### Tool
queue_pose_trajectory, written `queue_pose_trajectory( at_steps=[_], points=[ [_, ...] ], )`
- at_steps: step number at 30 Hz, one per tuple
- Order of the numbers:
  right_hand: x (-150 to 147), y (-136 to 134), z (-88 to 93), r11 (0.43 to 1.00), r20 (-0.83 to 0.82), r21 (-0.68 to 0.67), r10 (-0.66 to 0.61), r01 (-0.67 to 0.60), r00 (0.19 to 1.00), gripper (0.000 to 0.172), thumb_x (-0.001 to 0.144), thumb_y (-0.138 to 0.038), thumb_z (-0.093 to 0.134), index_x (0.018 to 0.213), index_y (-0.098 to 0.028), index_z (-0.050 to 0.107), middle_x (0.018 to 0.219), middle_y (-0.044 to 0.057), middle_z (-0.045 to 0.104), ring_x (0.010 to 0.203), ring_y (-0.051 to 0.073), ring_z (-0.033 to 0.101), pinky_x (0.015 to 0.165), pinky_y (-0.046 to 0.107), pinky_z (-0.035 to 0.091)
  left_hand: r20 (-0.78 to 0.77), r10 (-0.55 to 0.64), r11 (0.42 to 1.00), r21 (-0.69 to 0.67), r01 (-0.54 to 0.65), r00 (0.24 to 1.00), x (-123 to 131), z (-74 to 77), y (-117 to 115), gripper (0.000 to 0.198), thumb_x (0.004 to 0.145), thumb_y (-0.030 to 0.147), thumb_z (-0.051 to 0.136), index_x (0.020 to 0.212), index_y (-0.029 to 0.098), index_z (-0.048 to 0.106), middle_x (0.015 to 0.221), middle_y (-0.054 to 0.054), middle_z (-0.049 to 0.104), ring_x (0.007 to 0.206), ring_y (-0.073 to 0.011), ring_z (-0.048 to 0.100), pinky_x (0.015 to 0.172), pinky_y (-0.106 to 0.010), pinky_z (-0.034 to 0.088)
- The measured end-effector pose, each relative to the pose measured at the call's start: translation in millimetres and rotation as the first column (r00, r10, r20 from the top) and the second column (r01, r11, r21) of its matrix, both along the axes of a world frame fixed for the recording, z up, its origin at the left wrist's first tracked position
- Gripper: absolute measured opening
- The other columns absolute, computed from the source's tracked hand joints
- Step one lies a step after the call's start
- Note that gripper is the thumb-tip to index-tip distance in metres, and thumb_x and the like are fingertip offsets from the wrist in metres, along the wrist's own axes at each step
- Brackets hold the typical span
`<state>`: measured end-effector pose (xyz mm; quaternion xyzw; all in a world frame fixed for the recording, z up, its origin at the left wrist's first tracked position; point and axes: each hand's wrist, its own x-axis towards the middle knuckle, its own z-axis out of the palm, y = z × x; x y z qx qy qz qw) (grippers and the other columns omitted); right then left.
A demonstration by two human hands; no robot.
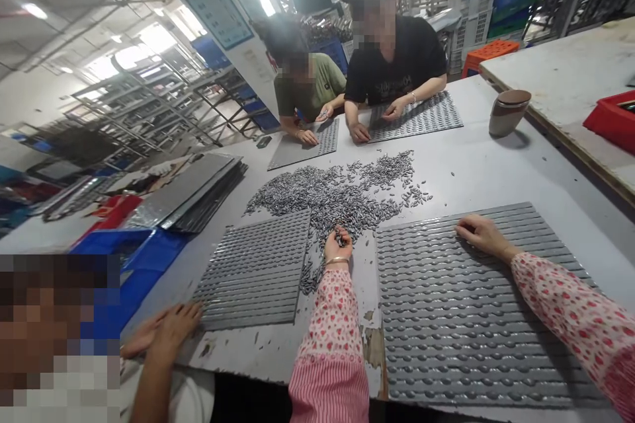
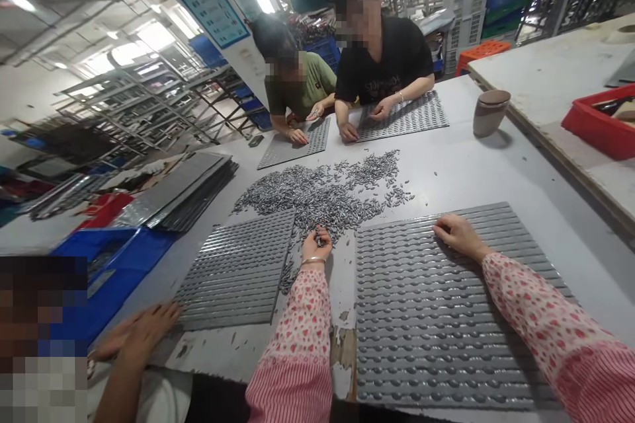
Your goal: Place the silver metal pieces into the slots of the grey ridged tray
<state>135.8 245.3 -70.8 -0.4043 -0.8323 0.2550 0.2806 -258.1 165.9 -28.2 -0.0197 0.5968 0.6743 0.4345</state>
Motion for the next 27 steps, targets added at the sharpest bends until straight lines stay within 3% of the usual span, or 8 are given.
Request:
queue_pose_trajectory(
  at_steps=[5, 11, 17, 20, 23, 25, 27],
  points=[
    [-1, 1, -2.6, 1.0, 0.011, 0.019, -0.012, 0.012, 1.0, 0.028, 0.085, -0.038, 0.045, 0.072, -0.018, 0.06, 0.071, 0.005, 0.06, 0.07, 0.019, 0.055, 0.067, 0.029, 0.04, 0.139, 0.075, 0.995, 0.049, -0.083, 0.987, 9, 1.1, -6, 0.03, 0.087, 0.032, 0.053, 0.111, 0.014, 0.055, 0.104, -0.008, 0.059, 0.082, -0.0162, 0.059, 0.068, -0.034, 0.053],
    [-2, 1, -3.3, 0.999, 0.02, 0.03, -0.018, 0.017, 1.0, 0.027, 0.085, -0.035, 0.045, 0.073, -0.017, 0.06, 0.071, 0.005, 0.059, 0.07, 0.018, 0.053, 0.068, 0.028, 0.039, 0.186, 0.073, 0.995, 0.052, -0.084, 0.98, 9, 7.0, -11, 0.03, 0.087, 0.032, 0.052, 0.112, 0.015, 0.054, 0.108, -0.008, 0.058, 0.087, -0.0174, 0.058, 0.072, -0.036, 0.052],
    [-3, 4, -2.7, 1.0, -0.006, 0.004, -0.009, 0.009, 1.0, 0.026, 0.083, -0.035, 0.047, 0.072, -0.017, 0.062, 0.071, 0.004, 0.06, 0.07, 0.017, 0.053, 0.068, 0.028, 0.04, 0.233, 0.028, 0.992, 0.115, -0.056, 0.972, 14, 24.9, -24, 0.024, 0.088, 0.032, 0.051, 0.103, 0.014, 0.056, 0.091, -0.004, 0.059, 0.067, -0.0108, 0.056, 0.056, -0.026, 0.05],
    [-6, 3, 7.1, 0.994, -0.071, -0.093, -0.061, 0.054, 0.996, 0.027, 0.081, -0.037, 0.048, 0.074, -0.016, 0.063, 0.07, 0.004, 0.06, 0.067, 0.016, 0.053, 0.065, 0.027, 0.04, 0.287, -0.051, 0.988, 0.153, 0.007, 0.956, 42, 34.1, -29, 0.016, 0.089, 0.025, 0.048, 0.094, 0.012, 0.056, 0.074, 0.001, 0.054, 0.05, -0.0044, 0.045, 0.04, -0.016, 0.038],
    [-14, -15, 28.1, 0.978, -0.205, -0.189, -0.128, 0.089, 0.97, 0.026, 0.081, -0.038, 0.05, 0.077, -0.015, 0.063, 0.071, 0.003, 0.06, 0.065, 0.015, 0.052, 0.062, 0.026, 0.041, 0.364, -0.17, 0.976, 0.191, 0.105, 0.916, 94, 35.7, -36, 0.014, 0.091, 0.015, 0.044, 0.088, 0.012, 0.057, 0.068, 0.002, 0.05, 0.045, -0.0001, 0.038, 0.034, -0.008, 0.027],
    [-20, -36, 43.0, 0.964, -0.303, -0.263, -0.047, -0.036, 0.952, 0.023, 0.08, -0.036, 0.054, 0.079, -0.015, 0.063, 0.073, 0.003, 0.061, 0.068, 0.015, 0.053, 0.062, 0.025, 0.041, 0.422, -0.257, 0.962, 0.201, 0.187, 0.869, 135, 32.9, -44, 0.014, 0.089, 0.011, 0.045, 0.088, 0.012, 0.059, 0.07, 0.001, 0.051, 0.046, 0.0007, 0.039, 0.034, -0.006, 0.027],
    [-27, -60, 54.0, 0.908, -0.384, -0.386, 0.004, -0.164, 0.923, 0.022, 0.08, -0.037, 0.058, 0.083, -0.016, 0.064, 0.076, 0.002, 0.061, 0.068, 0.013, 0.053, 0.061, 0.024, 0.041, 0.483, -0.337, 0.941, 0.201, 0.272, 0.808, 175, 28.6, -54, 0.013, 0.088, 0.011, 0.047, 0.088, 0.011, 0.06, 0.072, -0.001, 0.052, 0.046, 0.0003, 0.039, 0.033, -0.006, 0.028]
  ],
)
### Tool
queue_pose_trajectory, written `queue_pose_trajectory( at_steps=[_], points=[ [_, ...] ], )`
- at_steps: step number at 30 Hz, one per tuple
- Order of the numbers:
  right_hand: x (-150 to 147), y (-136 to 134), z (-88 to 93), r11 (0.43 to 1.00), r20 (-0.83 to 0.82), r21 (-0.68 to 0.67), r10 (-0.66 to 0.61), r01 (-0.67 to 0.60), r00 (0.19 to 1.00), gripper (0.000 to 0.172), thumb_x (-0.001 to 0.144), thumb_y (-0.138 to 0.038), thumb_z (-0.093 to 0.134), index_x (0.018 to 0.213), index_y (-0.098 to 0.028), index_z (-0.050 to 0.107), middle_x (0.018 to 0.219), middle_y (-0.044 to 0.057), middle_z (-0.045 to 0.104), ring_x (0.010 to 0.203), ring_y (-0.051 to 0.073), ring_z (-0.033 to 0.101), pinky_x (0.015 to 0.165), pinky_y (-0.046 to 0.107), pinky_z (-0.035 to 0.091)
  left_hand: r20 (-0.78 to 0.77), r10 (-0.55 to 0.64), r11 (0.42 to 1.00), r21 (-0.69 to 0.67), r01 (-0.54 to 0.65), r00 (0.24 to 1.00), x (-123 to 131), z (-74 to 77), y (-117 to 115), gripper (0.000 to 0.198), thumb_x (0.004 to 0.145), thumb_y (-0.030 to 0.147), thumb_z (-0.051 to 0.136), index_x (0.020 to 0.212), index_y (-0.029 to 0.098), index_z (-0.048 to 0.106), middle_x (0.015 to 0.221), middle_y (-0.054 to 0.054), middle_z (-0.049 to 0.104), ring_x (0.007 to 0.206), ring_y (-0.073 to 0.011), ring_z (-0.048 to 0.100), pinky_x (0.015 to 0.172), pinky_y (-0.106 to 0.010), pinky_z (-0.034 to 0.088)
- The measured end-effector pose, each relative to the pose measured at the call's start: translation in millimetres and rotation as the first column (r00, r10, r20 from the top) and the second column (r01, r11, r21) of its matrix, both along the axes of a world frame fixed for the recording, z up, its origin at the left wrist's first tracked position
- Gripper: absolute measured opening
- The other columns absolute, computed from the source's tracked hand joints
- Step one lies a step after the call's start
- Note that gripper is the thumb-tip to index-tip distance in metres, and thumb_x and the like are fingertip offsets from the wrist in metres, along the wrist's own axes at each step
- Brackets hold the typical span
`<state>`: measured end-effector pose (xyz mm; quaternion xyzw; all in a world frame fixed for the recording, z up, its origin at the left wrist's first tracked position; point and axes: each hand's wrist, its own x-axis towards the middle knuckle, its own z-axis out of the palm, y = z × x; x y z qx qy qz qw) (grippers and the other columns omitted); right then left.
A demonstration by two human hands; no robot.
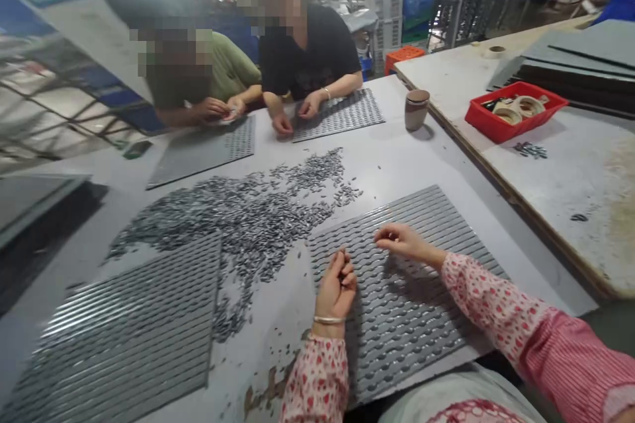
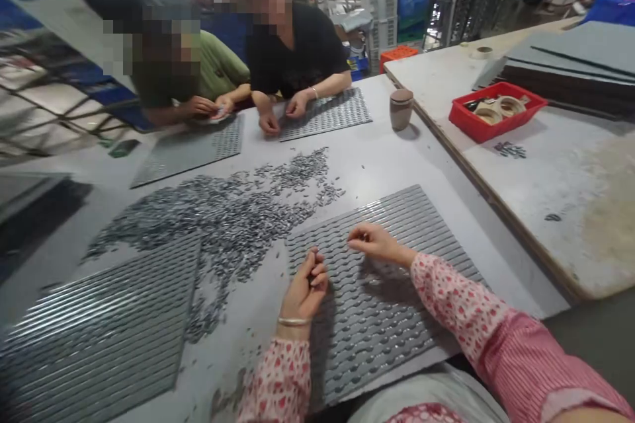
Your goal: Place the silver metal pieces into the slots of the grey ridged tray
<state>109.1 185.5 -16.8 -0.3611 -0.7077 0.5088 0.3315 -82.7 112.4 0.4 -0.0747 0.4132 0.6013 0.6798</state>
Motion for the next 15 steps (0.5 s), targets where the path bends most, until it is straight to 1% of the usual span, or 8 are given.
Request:
queue_pose_trajectory(
  at_steps=[2, 4, 6, 8, 10, 11, 13, 15],
  points=[
    [-2, -22, 5.6, 0.989, -0.096, -0.135, 0.047, -0.06, 0.994, 0.024, 0.08, -0.038, 0.061, 0.088, -0.016, 0.063, 0.078, 0.002, 0.061, 0.067, 0.012, 0.053, 0.061, 0.023, 0.042, 0.054, -0.085, 0.996, -0.016, 0.086, 0.995, 34, -4.5, -10, 0.01, 0.085, 0.011, 0.052, 0.087, 0.009, 0.061, 0.073, -0.002, 0.053, 0.046, -0.0002, 0.039, 0.033, -0.007, 0.029],
    [1, -39, 7.0, 0.977, -0.132, -0.21, 0.012, -0.04, 0.991, 0.025, 0.079, -0.039, 0.064, 0.087, -0.016, 0.062, 0.075, 0.001, 0.06, 0.066, 0.012, 0.052, 0.06, 0.023, 0.042, 0.084, -0.133, 0.991, -0.025, 0.135, 0.988, 58, -8.4, -18, 0.007, 0.08, 0.008, 0.058, 0.086, 0.009, 0.061, 0.073, -0.001, 0.053, 0.046, -0.0002, 0.04, 0.032, -0.007, 0.028],
    [7, -48, 6.3, 0.973, -0.112, -0.229, -0.043, 0.016, 0.993, 0.025, 0.079, -0.039, 0.065, 0.083, -0.015, 0.061, 0.072, 0.0, 0.058, 0.065, 0.011, 0.051, 0.059, 0.022, 0.041, 0.094, -0.15, 0.988, -0.033, 0.154, 0.984, 72, -11.1, -24, 0.011, 0.076, 0.006, 0.063, 0.085, 0.01, 0.061, 0.072, 0.001, 0.053, 0.045, 0.0005, 0.039, 0.032, -0.007, 0.027],
    [15, -50, 5.6, 0.974, -0.085, -0.224, -0.065, 0.044, 0.994, 0.023, 0.08, -0.038, 0.064, 0.084, -0.015, 0.061, 0.072, 0.0, 0.057, 0.064, 0.011, 0.05, 0.058, 0.022, 0.04, 0.096, -0.163, 0.985, -0.041, 0.167, 0.982, 79, -12.7, -28, 0.012, 0.073, 0.008, 0.067, 0.083, 0.011, 0.061, 0.071, 0.002, 0.052, 0.044, 0.0013, 0.037, 0.031, -0.006, 0.026],
    [21, -49, 6.2, 0.98, -0.069, -0.198, -0.043, 0.029, 0.997, 0.021, 0.082, -0.036, 0.062, 0.085, -0.016, 0.061, 0.072, 0.0, 0.057, 0.063, 0.011, 0.05, 0.057, 0.021, 0.039, 0.09, -0.179, 0.982, -0.047, 0.183, 0.98, 80, -13.3, -31, 0.013, 0.072, 0.013, 0.07, 0.079, 0.01, 0.06, 0.07, 0.002, 0.052, 0.043, 0.0015, 0.036, 0.031, -0.006, 0.025],
    [23, -48, 7.1, 0.986, -0.057, -0.164, -0.026, 0.016, 0.998, 0.019, 0.083, -0.035, 0.061, 0.084, -0.016, 0.061, 0.072, 0.0, 0.057, 0.064, 0.011, 0.05, 0.057, 0.021, 0.039, 0.085, -0.186, 0.98, -0.05, 0.191, 0.979, 80, -13.3, -32, 0.014, 0.071, 0.016, 0.071, 0.078, 0.01, 0.06, 0.069, 0.001, 0.052, 0.043, 0.0014, 0.035, 0.031, -0.006, 0.026],
    [24, -46, 8.7, 0.999, -0.013, -0.035, 0.008, -0.009, 1.0, 0.015, 0.085, -0.031, 0.059, 0.081, -0.016, 0.061, 0.073, 0.0, 0.056, 0.067, 0.012, 0.05, 0.061, 0.023, 0.039, 0.071, -0.194, 0.979, -0.054, 0.198, 0.978, 81, -12.8, -32, 0.016, 0.071, 0.019, 0.072, 0.077, 0.01, 0.06, 0.068, 0.001, 0.051, 0.042, 0.0009, 0.035, 0.031, -0.007, 0.026],
    [24, -43, 8.1, 0.993, 0.045, 0.117, 0.023, -0.029, 0.999, 0.014, 0.087, -0.028, 0.057, 0.079, -0.017, 0.06, 0.075, 0.001, 0.055, 0.074, 0.014, 0.05, 0.069, 0.025, 0.039, 0.058, -0.187, 0.98, -0.053, 0.19, 0.981, 82, -11.6, -31, 0.015, 0.074, 0.02, 0.07, 0.079, 0.01, 0.06, 0.068, 0.001, 0.051, 0.043, 0.0005, 0.036, 0.032, -0.008, 0.027]
  ],
)
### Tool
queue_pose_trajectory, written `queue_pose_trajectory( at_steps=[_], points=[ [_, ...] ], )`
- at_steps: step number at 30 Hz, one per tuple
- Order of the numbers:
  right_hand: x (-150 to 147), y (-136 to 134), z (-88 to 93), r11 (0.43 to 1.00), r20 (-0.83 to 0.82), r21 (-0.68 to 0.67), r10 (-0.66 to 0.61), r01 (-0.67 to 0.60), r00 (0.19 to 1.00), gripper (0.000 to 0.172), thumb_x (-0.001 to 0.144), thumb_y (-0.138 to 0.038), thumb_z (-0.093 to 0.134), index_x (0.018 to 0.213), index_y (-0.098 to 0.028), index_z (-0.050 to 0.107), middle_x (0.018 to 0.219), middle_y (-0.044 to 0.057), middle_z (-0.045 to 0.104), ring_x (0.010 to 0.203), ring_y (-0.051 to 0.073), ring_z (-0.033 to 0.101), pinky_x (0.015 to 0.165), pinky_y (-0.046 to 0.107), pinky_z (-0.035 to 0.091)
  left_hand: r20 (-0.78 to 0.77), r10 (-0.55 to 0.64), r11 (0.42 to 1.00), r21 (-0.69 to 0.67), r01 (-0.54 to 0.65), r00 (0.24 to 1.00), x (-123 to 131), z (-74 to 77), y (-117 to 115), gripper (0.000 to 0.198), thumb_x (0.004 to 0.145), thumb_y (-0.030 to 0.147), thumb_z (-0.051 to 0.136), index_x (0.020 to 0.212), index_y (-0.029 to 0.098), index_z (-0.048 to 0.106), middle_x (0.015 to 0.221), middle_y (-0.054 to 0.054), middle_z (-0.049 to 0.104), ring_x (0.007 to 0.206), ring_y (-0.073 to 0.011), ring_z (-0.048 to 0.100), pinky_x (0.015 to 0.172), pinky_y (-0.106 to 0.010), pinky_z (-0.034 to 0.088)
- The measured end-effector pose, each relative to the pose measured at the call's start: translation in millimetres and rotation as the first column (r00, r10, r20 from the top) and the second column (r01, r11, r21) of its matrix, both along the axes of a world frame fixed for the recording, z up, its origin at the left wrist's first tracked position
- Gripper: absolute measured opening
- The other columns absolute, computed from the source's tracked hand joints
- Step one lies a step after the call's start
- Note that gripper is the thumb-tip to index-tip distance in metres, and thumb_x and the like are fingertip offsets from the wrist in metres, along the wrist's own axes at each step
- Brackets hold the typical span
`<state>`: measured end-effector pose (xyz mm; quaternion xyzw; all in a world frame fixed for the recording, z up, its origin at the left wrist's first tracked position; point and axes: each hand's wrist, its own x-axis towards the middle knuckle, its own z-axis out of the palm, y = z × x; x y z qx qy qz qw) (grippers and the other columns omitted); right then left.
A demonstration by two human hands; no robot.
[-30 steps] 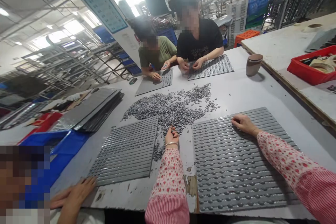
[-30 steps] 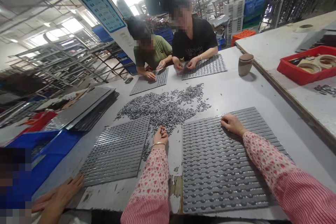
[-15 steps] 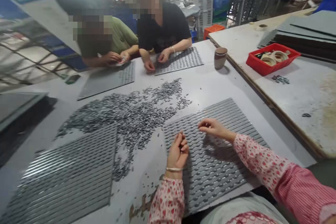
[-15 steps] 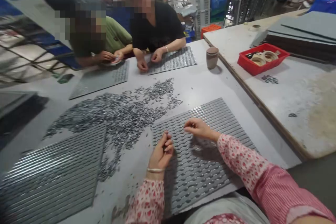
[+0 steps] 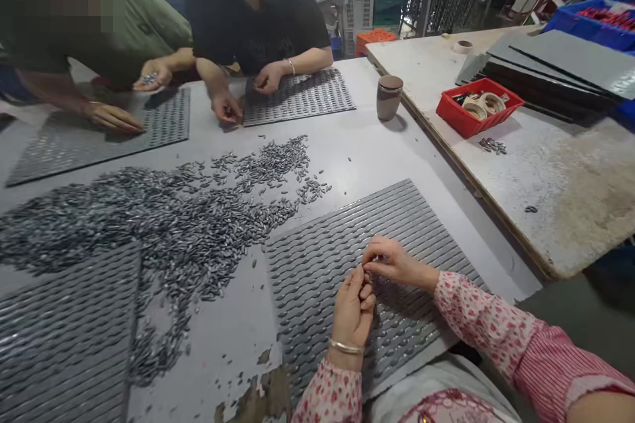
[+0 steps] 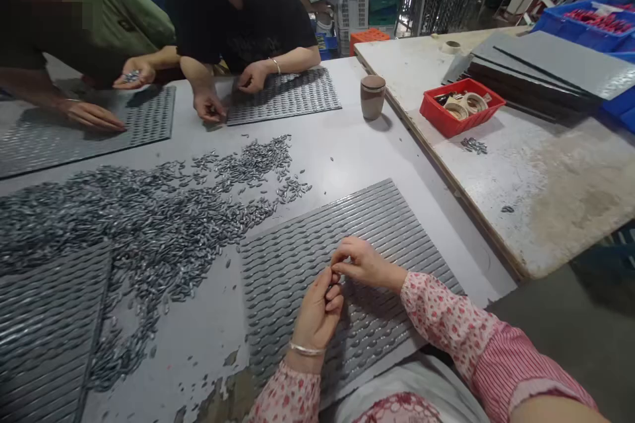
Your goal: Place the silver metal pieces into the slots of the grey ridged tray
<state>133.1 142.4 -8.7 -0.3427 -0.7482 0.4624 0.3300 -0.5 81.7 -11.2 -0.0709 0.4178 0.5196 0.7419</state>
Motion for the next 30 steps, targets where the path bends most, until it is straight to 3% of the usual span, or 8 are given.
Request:
queue_pose_trajectory(
  at_steps=[5, 9, 16, 20, 23, 25, 27, 30],
  points=[
    [-1, 31, -18.9, 0.983, 0.1, 0.054, -0.181, 0.176, 0.978, 0.011, 0.088, -0.022, 0.051, 0.079, -0.017, 0.056, 0.076, 0.0, 0.055, 0.075, 0.014, 0.049, 0.071, 0.026, 0.038, 0.025, 0.043, 0.999, -0.022, -0.043, 0.999, 1, 6.6, 5, 0.018, 0.088, 0.02, 0.049, 0.097, 0.009, 0.06, 0.079, -0.004, 0.055, 0.055, -0.0038, 0.048, 0.042, -0.012, 0.04],
    [-1, 66, -33.5, 0.909, 0.387, 0.164, -0.416, 0.382, 0.823, 0.009, 0.086, -0.02, 0.057, 0.077, -0.017, 0.059, 0.079, 0.001, 0.058, 0.08, 0.016, 0.049, 0.074, 0.027, 0.033, 0.092, 0.043, 0.998, -0.044, -0.039, 0.995, -2, 10.4, 4, 0.016, 0.089, 0.014, 0.044, 0.097, 0.011, 0.058, 0.075, -0.002, 0.053, 0.051, -0.0043, 0.046, 0.04, -0.014, 0.039],
    [-7, 77, -36.4, 0.889, 0.611, 0.354, -0.456, 0.292, 0.647, 0.012, 0.088, -0.027, 0.057, 0.08, -0.019, 0.061, 0.09, 0.004, 0.061, 0.091, 0.02, 0.047, 0.074, 0.03, 0.029, 0.089, 0.071, 0.992, -0.115, -0.06, 0.994, -2, 10.6, 2, 0.014, 0.089, 0.012, 0.042, 0.083, 0.01, 0.054, 0.075, -0.004, 0.057, 0.051, -0.0045, 0.048, 0.04, -0.013, 0.041],
    [-7, 79, -38.2, 0.885, 0.618, 0.37, -0.462, 0.284, 0.636, 0.011, 0.087, -0.024, 0.056, 0.079, -0.018, 0.06, 0.088, 0.006, 0.061, 0.089, 0.021, 0.048, 0.074, 0.03, 0.031, 0.055, 0.082, 0.989, -0.125, -0.075, 0.995, -1, 9.8, 4, 0.01, 0.087, 0.01, 0.046, 0.084, 0.01, 0.056, 0.082, -0.007, 0.06, 0.062, -0.007, 0.057, 0.05, -0.015, 0.05],
    [-5, 76, -31.6, 0.878, 0.528, 0.345, -0.473, 0.331, 0.705, 0.009, 0.084, -0.02, 0.058, 0.076, -0.017, 0.059, 0.083, 0.005, 0.06, 0.085, 0.02, 0.048, 0.076, 0.03, 0.033, 0.043, 0.098, 0.991, -0.095, -0.094, 0.994, -1, 9.3, 4, 0.009, 0.086, 0.01, 0.049, 0.081, 0.01, 0.057, 0.082, -0.007, 0.061, 0.063, -0.0067, 0.057, 0.05, -0.014, 0.049],
    [-4, 67, -20.9, 0.929, 0.407, 0.214, -0.364, 0.3, 0.837, 0.011, 0.084, -0.022, 0.057, 0.075, -0.016, 0.059, 0.077, 0.003, 0.058, 0.078, 0.017, 0.049, 0.073, 0.028, 0.036, 0.04, 0.109, 0.992, -0.069, -0.106, 0.993, -1, 8.8, 4, 0.008, 0.085, 0.01, 0.052, 0.08, 0.009, 0.058, 0.08, -0.006, 0.06, 0.06, -0.0059, 0.056, 0.048, -0.013, 0.047],
    [-3, 55, -7.1, 0.994, 0.259, -0.015, -0.104, 0.112, 0.96, 0.016, 0.085, -0.029, 0.057, 0.077, -0.015, 0.06, 0.072, 0.002, 0.057, 0.07, 0.014, 0.05, 0.066, 0.025, 0.039, 0.039, 0.118, 0.992, -0.042, -0.117, 0.992, -1, 8.2, 4, 0.007, 0.084, 0.011, 0.054, 0.08, 0.01, 0.059, 0.077, -0.005, 0.059, 0.058, -0.005, 0.054, 0.046, -0.013, 0.045],
    [-2, 35, 11.0, 0.954, 0.094, -0.228, 0.222, -0.196, 0.971, 0.024, 0.084, -0.038, 0.058, 0.083, -0.014, 0.062, 0.072, 0.001, 0.058, 0.066, 0.012, 0.051, 0.058, 0.021, 0.039, 0.024, 0.138, 0.99, -0.01, -0.138, 0.99, 0, 7.5, 4, 0.003, 0.08, 0.014, 0.06, 0.08, 0.011, 0.06, 0.072, -0.001, 0.057, 0.055, -0.0043, 0.051, 0.045, -0.012, 0.043]
  ],
)
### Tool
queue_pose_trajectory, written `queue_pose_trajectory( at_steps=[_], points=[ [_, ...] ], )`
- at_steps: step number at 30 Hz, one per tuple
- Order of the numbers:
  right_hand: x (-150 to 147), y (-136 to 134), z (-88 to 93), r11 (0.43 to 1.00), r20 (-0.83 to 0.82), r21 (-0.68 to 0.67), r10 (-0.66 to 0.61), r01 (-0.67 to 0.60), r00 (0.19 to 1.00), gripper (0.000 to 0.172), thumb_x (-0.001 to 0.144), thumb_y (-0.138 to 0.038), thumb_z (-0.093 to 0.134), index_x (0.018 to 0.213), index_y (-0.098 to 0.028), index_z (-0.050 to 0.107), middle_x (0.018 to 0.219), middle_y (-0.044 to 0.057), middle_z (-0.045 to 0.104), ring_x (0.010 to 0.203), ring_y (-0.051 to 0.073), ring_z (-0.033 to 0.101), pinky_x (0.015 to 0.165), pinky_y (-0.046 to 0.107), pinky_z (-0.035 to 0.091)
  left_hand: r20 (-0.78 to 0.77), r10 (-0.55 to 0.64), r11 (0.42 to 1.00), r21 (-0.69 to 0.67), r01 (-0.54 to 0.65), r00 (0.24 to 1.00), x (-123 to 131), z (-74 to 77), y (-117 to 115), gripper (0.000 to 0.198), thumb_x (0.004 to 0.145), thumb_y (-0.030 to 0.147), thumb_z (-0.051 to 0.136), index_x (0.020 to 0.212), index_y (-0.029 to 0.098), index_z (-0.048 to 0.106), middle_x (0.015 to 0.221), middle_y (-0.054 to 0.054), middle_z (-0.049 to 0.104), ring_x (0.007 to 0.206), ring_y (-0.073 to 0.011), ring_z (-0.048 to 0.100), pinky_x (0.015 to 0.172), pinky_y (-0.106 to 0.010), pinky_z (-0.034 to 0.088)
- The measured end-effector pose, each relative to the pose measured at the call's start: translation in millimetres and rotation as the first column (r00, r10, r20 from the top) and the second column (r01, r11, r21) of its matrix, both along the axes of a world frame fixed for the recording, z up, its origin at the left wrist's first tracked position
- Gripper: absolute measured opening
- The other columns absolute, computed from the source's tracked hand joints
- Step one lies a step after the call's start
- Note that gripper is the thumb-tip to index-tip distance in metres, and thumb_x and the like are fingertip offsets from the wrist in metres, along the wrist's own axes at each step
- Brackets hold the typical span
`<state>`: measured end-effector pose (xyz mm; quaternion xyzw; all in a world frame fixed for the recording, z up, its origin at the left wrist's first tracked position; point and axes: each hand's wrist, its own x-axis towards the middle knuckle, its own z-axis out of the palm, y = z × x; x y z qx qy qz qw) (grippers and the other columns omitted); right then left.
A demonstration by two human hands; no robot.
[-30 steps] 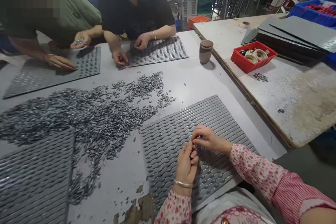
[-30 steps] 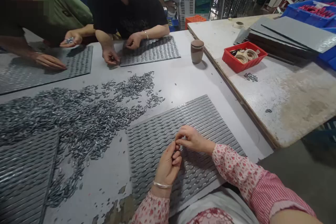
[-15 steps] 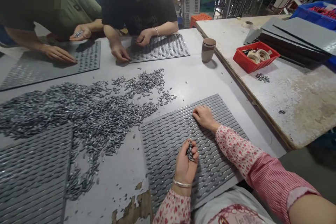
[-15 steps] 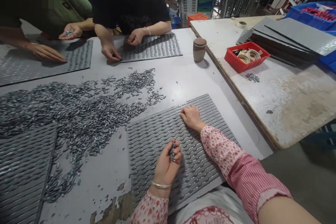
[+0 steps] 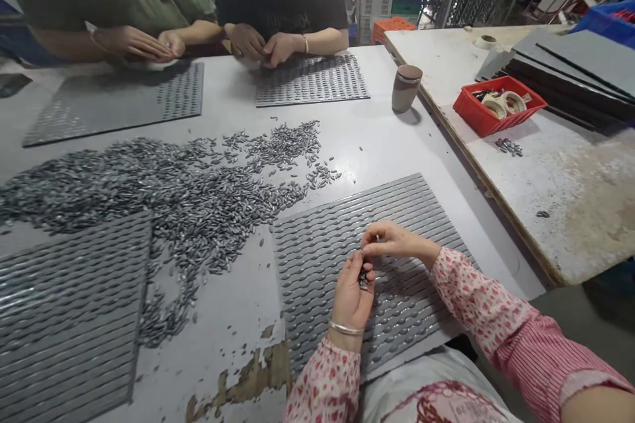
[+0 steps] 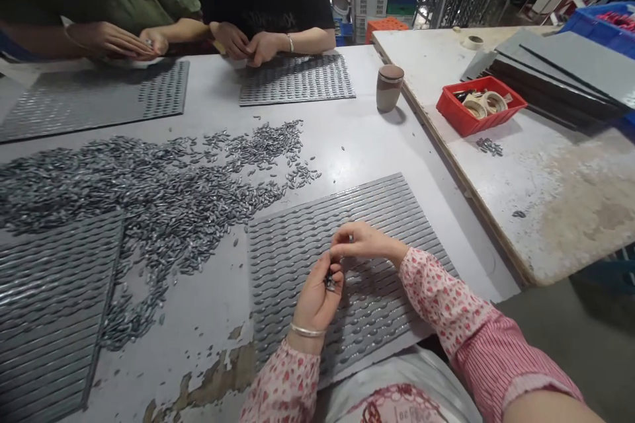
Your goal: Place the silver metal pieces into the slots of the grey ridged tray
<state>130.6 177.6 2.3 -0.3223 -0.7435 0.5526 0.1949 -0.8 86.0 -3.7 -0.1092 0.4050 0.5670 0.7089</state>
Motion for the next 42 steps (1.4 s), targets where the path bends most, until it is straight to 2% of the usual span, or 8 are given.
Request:
queue_pose_trajectory(
  at_steps=[6, 10, 15, 24, 30, 32, 35, 42],
  points=[
    [-7, 9, -6.1, 0.982, -0.067, -0.12, -0.154, 0.145, 0.986, 0.019, 0.081, -0.033, 0.061, 0.077, -0.014, 0.061, 0.068, -0.001, 0.056, 0.061, 0.01, 0.048, 0.056, 0.02, 0.036, -0.044, 0.039, 0.999, 0.018, -0.038, 0.998, -3, -0.4, 1, 0.008, 0.077, 0.016, 0.066, 0.077, 0.012, 0.059, 0.071, 0.0, 0.055, 0.053, -0.0031, 0.048, 0.043, -0.011, 0.04],
    [-23, 43, -27.5, 0.91, 0.155, 0.12, -0.413, 0.398, 0.897, 0.013, 0.082, -0.024, 0.058, 0.075, -0.014, 0.063, 0.068, 0.0, 0.06, 0.064, 0.011, 0.05, 0.061, 0.022, 0.035, -0.026, 0.023, 1.0, 0.022, -0.023, 0.999, -8, 0.4, 0, 0.01, 0.081, 0.021, 0.062, 0.083, 0.011, 0.06, 0.069, 0.001, 0.051, 0.048, -0.0013, 0.041, 0.038, -0.01, 0.034],
    [-46, 59, -40.8, 0.839, 0.415, 0.471, -0.483, 0.272, 0.771, 0.016, 0.085, -0.029, 0.058, 0.077, -0.02, 0.068, 0.079, 0.002, 0.065, 0.085, 0.019, 0.051, 0.074, 0.027, 0.033, -0.011, 0.023, 0.999, 0.032, -0.022, 1.0, -9, 1.5, -2, 0.013, 0.083, 0.023, 0.059, 0.086, 0.01, 0.061, 0.069, 0.0, 0.049, 0.048, -0.0015, 0.039, 0.038, -0.011, 0.034],
    [-56, 50, -43.7, 0.779, 0.459, 0.595, -0.531, 0.198, 0.712, 0.013, 0.086, -0.029, 0.057, 0.08, -0.019, 0.062, 0.086, 0.006, 0.063, 0.089, 0.022, 0.048, 0.077, 0.032, 0.031, -0.007, 0.066, 0.998, -0.007, -0.066, 0.998, -10, -2.4, -1, 0.01, 0.079, 0.018, 0.064, 0.079, 0.013, 0.056, 0.071, 0.001, 0.051, 0.049, -0.0009, 0.04, 0.038, -0.009, 0.033],
    [-46, 39, -32.5, 0.889, 0.253, 0.346, -0.396, 0.3, 0.883, 0.012, 0.084, -0.026, 0.058, 0.079, -0.015, 0.061, 0.082, 0.005, 0.061, 0.084, 0.018, 0.051, 0.076, 0.03, 0.036, 0.01, 0.09, 0.996, -0.03, -0.089, 0.996, -11, 0.4, 3, 0.012, 0.085, 0.02, 0.056, 0.076, 0.013, 0.051, 0.069, 0.001, 0.049, 0.046, 0.0, 0.039, 0.036, -0.008, 0.03],
    [-37, 28, -26.0, 0.993, 0.073, 0.025, -0.113, 0.111, 0.991, 0.017, 0.083, -0.031, 0.059, 0.086, -0.014, 0.061, 0.079, 0.003, 0.061, 0.076, 0.015, 0.053, 0.071, 0.028, 0.04, 0.019, 0.097, 0.995, -0.032, -0.096, 0.995, -12, 0.5, 5, 0.012, 0.085, 0.021, 0.056, 0.077, 0.013, 0.052, 0.067, 0.002, 0.047, 0.045, 0.0003, 0.038, 0.035, -0.008, 0.029],
    [-25, 12, -18.7, 0.952, -0.192, -0.261, 0.111, -0.16, 0.975, 0.031, 0.079, -0.041, 0.064, 0.091, -0.012, 0.06, 0.078, 0.003, 0.061, 0.07, 0.013, 0.054, 0.065, 0.025, 0.043, 0.034, 0.098, 0.995, -0.028, -0.097, 0.995, -11, 0.1, 9, 0.011, 0.085, 0.021, 0.057, 0.078, 0.013, 0.054, 0.065, 0.003, 0.045, 0.043, 0.0008, 0.036, 0.034, -0.008, 0.026],
    [-22, 29, -28.7, 0.954, 0.018, 0.086, -0.288, 0.286, 0.957, 0.016, 0.084, -0.029, 0.057, 0.077, -0.015, 0.059, 0.071, 0.0, 0.057, 0.065, 0.012, 0.049, 0.061, 0.023, 0.037, 0.03, 0.081, 0.996, -0.034, -0.08, 0.996, -12, 2.4, 12, 0.016, 0.089, 0.017, 0.043, 0.09, 0.01, 0.058, 0.076, -0.004, 0.054, 0.053, -0.0042, 0.048, 0.042, -0.013, 0.04]
  ],
)
